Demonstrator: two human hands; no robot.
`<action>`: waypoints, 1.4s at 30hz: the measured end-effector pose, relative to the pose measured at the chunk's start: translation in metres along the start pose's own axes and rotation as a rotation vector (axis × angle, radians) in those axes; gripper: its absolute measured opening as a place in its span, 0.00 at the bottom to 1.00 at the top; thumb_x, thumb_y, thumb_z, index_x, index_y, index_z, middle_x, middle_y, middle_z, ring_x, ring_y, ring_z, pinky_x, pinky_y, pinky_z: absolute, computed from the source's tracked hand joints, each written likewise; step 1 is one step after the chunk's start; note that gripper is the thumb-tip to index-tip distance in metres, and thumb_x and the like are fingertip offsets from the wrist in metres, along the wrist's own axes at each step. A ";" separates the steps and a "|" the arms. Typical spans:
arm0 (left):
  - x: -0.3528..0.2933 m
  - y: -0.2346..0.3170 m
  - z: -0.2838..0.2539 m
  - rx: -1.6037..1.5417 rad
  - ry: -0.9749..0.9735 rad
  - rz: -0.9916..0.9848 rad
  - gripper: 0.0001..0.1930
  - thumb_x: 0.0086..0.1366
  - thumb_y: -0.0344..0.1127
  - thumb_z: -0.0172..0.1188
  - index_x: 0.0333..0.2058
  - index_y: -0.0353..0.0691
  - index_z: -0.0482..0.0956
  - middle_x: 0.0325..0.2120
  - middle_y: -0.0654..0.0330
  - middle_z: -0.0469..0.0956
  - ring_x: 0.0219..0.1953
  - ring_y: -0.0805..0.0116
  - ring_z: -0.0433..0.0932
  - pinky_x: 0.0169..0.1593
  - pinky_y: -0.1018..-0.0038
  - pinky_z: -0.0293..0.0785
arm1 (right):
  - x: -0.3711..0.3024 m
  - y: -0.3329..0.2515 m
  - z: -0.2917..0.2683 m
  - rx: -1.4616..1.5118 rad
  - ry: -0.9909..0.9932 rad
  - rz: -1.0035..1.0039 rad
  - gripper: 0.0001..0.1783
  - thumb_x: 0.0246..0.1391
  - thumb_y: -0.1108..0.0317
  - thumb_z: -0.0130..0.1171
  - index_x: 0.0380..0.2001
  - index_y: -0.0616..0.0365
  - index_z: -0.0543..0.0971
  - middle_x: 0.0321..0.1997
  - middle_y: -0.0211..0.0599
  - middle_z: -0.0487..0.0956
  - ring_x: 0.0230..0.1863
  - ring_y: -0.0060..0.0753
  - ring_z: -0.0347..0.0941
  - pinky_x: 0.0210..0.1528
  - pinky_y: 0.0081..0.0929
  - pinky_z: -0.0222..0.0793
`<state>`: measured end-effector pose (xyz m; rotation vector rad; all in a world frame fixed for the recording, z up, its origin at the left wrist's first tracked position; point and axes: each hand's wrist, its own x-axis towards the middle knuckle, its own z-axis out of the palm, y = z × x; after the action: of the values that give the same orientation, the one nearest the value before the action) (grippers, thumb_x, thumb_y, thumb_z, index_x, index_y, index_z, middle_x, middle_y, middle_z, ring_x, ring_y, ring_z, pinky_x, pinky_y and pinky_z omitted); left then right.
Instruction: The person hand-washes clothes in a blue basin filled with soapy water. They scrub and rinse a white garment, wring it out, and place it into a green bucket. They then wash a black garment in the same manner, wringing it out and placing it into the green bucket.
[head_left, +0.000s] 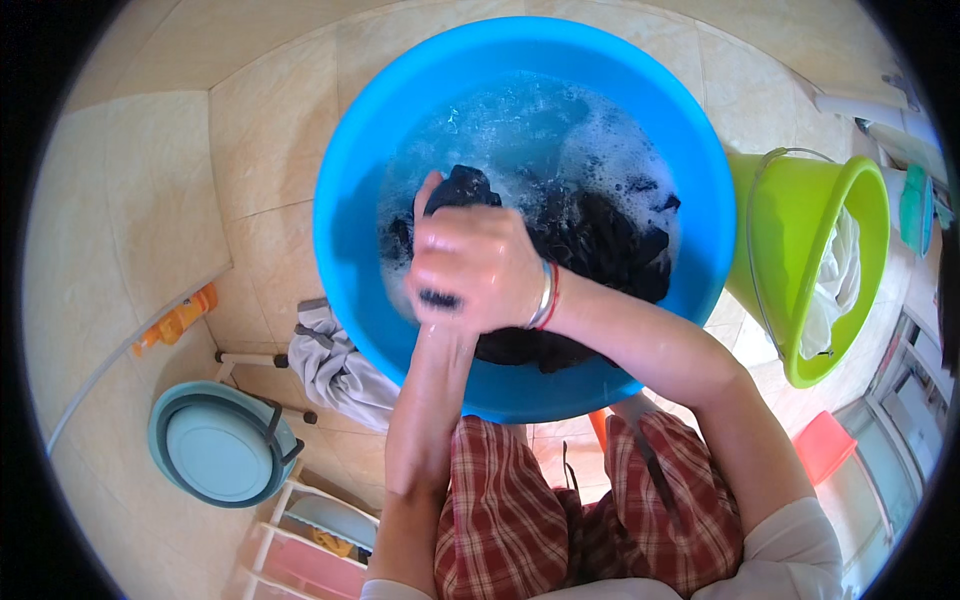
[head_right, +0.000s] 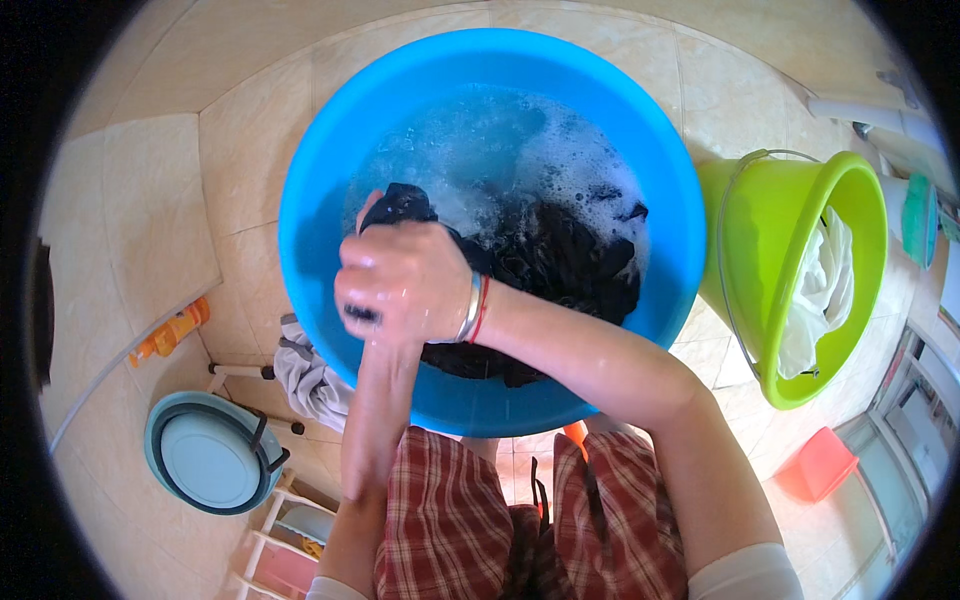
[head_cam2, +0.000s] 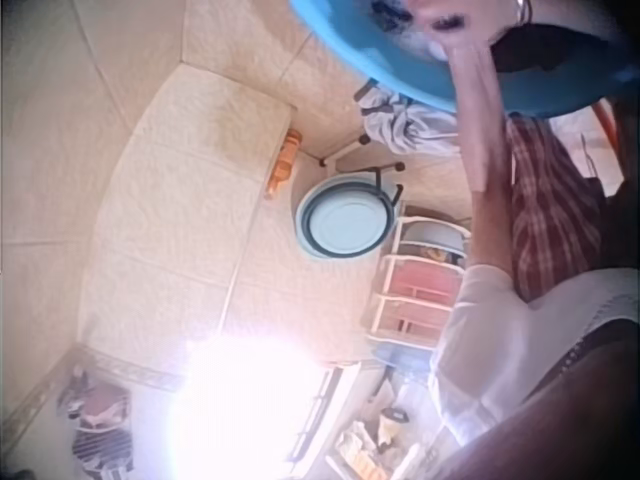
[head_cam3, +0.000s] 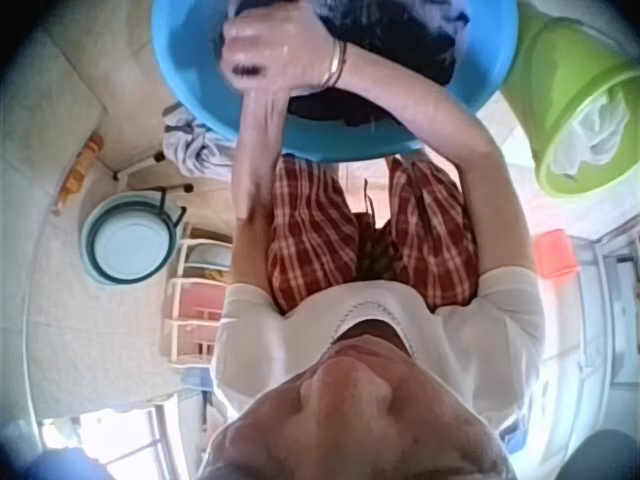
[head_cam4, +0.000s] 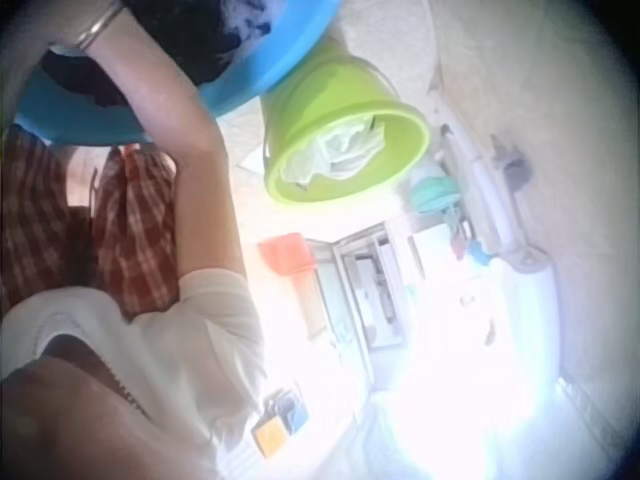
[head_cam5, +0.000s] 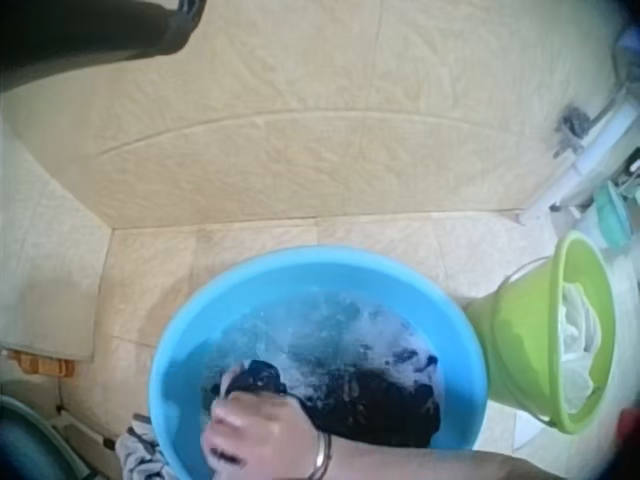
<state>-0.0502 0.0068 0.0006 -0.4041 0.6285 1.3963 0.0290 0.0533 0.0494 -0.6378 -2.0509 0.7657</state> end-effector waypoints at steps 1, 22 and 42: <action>-0.004 -0.002 0.001 0.021 0.073 0.017 0.20 0.70 0.49 0.49 0.52 0.43 0.73 0.46 0.61 0.77 0.49 0.66 0.76 0.56 0.65 0.73 | -0.001 0.010 -0.001 -0.034 0.011 0.025 0.07 0.37 0.63 0.64 0.17 0.47 0.75 0.25 0.27 0.73 0.26 0.31 0.75 0.24 0.30 0.71; 0.028 -0.005 -0.012 0.411 0.156 0.037 0.41 0.66 0.67 0.50 0.68 0.49 0.55 0.66 0.58 0.58 0.68 0.53 0.57 0.68 0.42 0.50 | -0.052 0.137 -0.017 -0.473 -0.191 0.687 0.14 0.51 0.65 0.62 0.41 0.56 0.79 0.45 0.44 0.77 0.48 0.48 0.74 0.44 0.43 0.75; 0.000 -0.018 -0.004 0.093 0.170 0.074 0.19 0.71 0.46 0.51 0.49 0.37 0.76 0.45 0.56 0.79 0.48 0.63 0.78 0.54 0.65 0.74 | -0.007 -0.020 -0.001 -0.091 -0.139 -0.016 0.09 0.33 0.59 0.65 0.18 0.42 0.74 0.29 0.23 0.67 0.34 0.28 0.68 0.28 0.25 0.62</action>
<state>-0.0328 0.0017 -0.0039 -0.4324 0.8515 1.4064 0.0303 0.0351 0.0603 -0.6331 -2.2263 0.7280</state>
